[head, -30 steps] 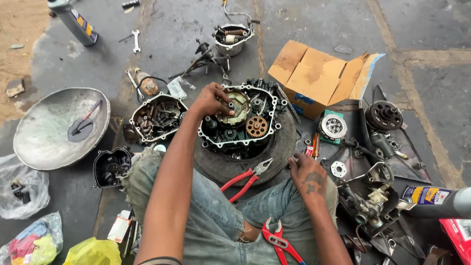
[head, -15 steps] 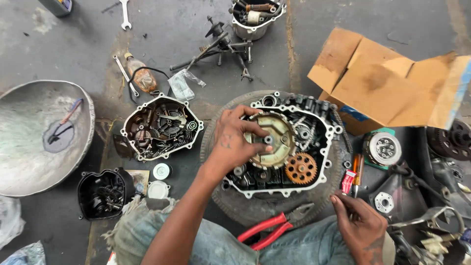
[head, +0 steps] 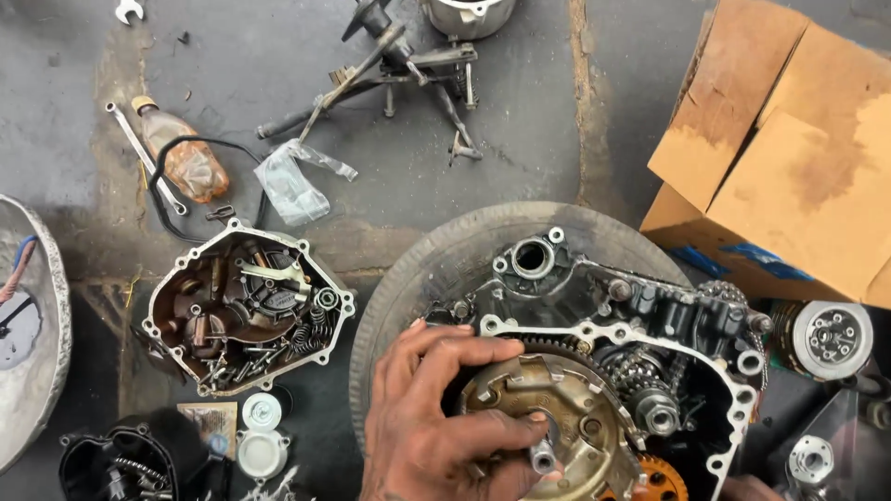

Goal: The person sits on the ground working on a motorcycle engine crankcase resting on a tire. They press and fit a cover plate into the case by hand, tap it with a hammer, and then use pliers to grip and adjust a component inside the case.

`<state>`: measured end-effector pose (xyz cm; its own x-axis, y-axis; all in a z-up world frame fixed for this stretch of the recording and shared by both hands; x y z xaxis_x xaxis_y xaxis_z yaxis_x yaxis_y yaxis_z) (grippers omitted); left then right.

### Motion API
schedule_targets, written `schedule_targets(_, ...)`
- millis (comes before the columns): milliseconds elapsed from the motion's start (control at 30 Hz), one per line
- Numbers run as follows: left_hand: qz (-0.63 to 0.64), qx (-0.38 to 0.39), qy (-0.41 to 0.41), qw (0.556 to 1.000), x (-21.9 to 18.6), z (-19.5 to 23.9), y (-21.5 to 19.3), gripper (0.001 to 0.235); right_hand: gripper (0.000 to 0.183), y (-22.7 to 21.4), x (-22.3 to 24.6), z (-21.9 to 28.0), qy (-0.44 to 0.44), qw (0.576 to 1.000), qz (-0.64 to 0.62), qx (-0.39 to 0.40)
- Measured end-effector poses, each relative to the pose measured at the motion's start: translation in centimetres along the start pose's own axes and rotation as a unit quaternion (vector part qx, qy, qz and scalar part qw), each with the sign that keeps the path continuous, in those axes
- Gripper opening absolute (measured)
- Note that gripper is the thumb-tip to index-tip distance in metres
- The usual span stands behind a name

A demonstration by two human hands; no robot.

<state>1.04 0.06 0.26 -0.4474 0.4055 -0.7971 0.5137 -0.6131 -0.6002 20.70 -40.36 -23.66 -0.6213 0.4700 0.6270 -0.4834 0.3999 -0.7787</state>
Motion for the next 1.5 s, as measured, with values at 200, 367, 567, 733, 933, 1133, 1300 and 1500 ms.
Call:
schedule_targets(200, 0.003, -0.011, 0.045, 0.999, -2.4, -0.9, -2.0, 0.034, 0.021, -5.4, 15.1, -4.4, -0.103, 0.992, -0.029, -0.069)
schedule_targets(367, -0.038, 0.028, 0.036, 0.998, -2.1, -0.5, -2.0, 0.022, 0.017, -6.4, 19.9, -4.6, -0.095, 0.995, 0.019, 0.011)
schedule_targets(567, -0.084, 0.032, 0.018, 0.996, 0.6, -1.7, -1.5, 0.022, 0.02, -8.7, 20.3, -2.7, -0.224, 0.968, -0.055, -0.094)
schedule_targets(733, -0.065, 0.0, 0.021, 0.998, -0.5, -1.2, -1.6, 0.024, 0.025, -12.0, 10.0, -3.6, 0.03, 0.909, -0.308, -0.278)
schedule_targets(933, -0.022, 0.014, 0.056, 0.998, 0.4, -2.5, -1.2, 0.027, 0.021, -14.6, 1.0, -5.6, 0.023, 0.958, -0.131, -0.254)
schedule_targets(1133, -0.027, 0.017, 0.108, 0.994, 1.2, -2.6, -1.2, 0.041, 0.023, -8.2, -0.4, -9.8, -0.057, 0.997, -0.016, -0.041)
schedule_targets(1300, -0.053, -0.018, 0.13, 0.99, 3.2, -4.2, 0.3, 0.046, 0.036, -3.3, -1.1, -14.1, -0.17, 0.968, 0.176, 0.049)
schedule_targets(1500, -0.044, -0.002, -0.009, 0.999, -0.1, -2.9, -0.3, 0.043, 0.028, -3.3, -1.0, -14.9, -0.106, 0.954, 0.247, 0.132)
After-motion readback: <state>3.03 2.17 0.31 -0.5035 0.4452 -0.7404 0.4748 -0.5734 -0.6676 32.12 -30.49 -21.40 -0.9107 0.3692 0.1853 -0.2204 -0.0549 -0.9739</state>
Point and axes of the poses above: each hand's wrist, its own z-axis away from the middle knuckle, its own y-axis out of the palm, x = y × z, the point moved 3 cm from there along -z, towards the middle knuckle, and after that the axes turned 15 degrees about -y, right-handed, at the moved point
